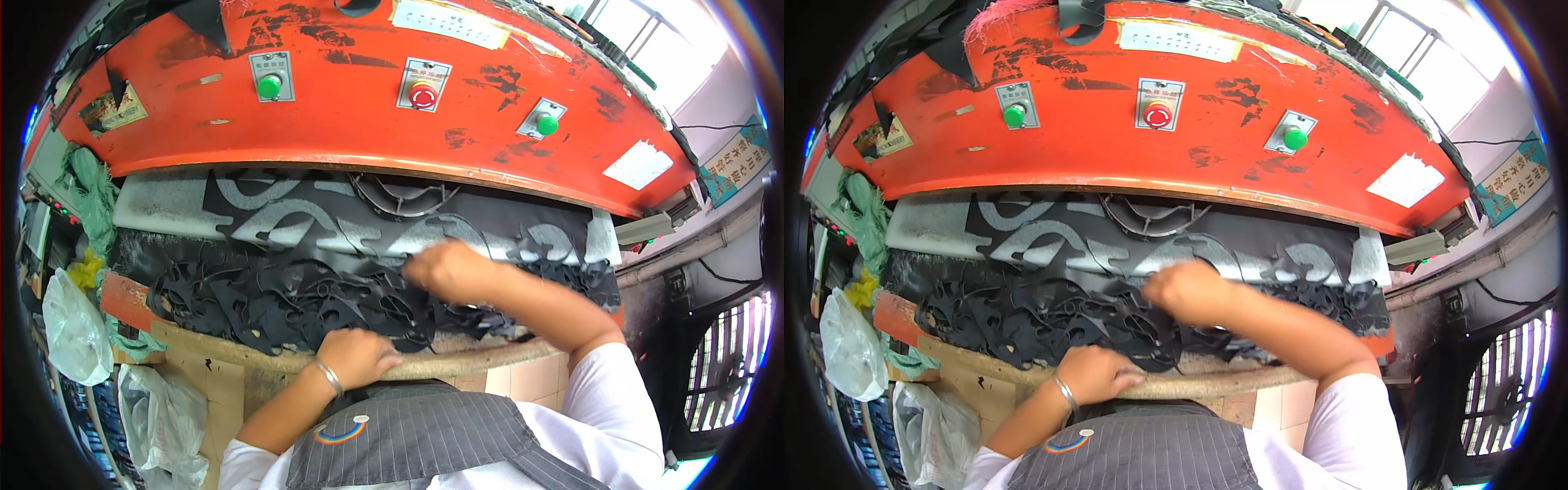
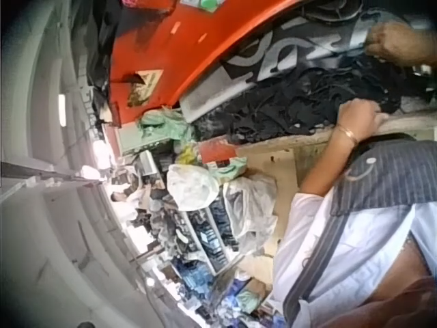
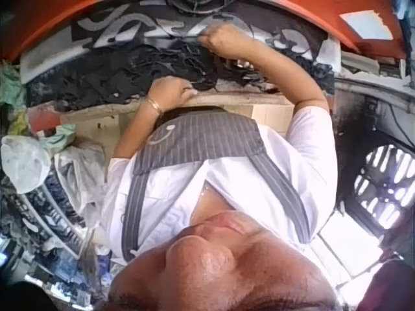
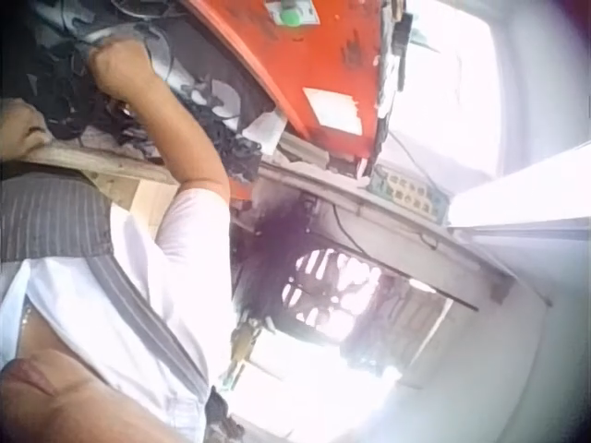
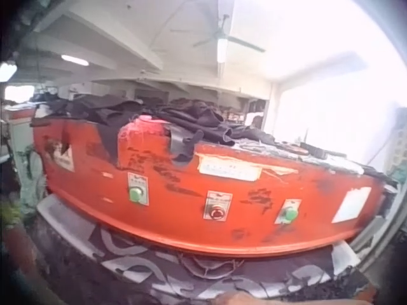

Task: The worker uses a hydraulic clicker press and metal cutting dies to cut shoe components from a sheet of leather.

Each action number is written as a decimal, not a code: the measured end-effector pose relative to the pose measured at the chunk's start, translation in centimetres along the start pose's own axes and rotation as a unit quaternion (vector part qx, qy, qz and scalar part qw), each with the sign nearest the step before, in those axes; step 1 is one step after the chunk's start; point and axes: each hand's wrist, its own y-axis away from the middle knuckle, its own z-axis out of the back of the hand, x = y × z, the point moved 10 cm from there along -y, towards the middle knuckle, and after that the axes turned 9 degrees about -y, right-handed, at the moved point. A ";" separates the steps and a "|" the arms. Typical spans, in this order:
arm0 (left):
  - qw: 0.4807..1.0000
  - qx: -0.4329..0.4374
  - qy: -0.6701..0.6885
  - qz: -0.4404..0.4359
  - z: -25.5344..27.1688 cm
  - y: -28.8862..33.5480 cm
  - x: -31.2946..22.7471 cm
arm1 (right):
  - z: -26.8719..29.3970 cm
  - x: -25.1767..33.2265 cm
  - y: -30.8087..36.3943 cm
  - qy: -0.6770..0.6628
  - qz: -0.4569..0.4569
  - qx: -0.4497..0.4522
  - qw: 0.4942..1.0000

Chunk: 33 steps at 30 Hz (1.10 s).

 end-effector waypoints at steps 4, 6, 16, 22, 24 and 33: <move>0.969 -0.243 0.053 0.000 4.5 -4.0 2.2 | 1.7 -1.2 -7.8 0.133 0.202 -0.119 0.963; 0.931 -0.359 -0.060 0.012 3.4 -6.9 4.5 | -0.6 -3.0 -11.2 0.166 0.282 -0.133 0.936; 0.940 -0.331 -0.084 0.011 2.3 -9.2 6.5 | 12.2 -4.8 -7.5 0.258 0.309 -0.135 0.905; 0.918 -0.389 0.058 0.046 5.9 -11.5 9.4 | 14.8 -20.2 6.2 0.058 -0.216 -0.255 0.941; 0.915 -0.391 0.065 0.081 6.3 -13.1 11.2 | 10.1 -23.0 9.4 -0.085 -0.250 -0.325 0.908; 0.926 -0.373 0.002 0.061 6.9 -17.5 13.3 | 3.0 -28.0 10.6 -0.153 -0.380 -0.304 0.860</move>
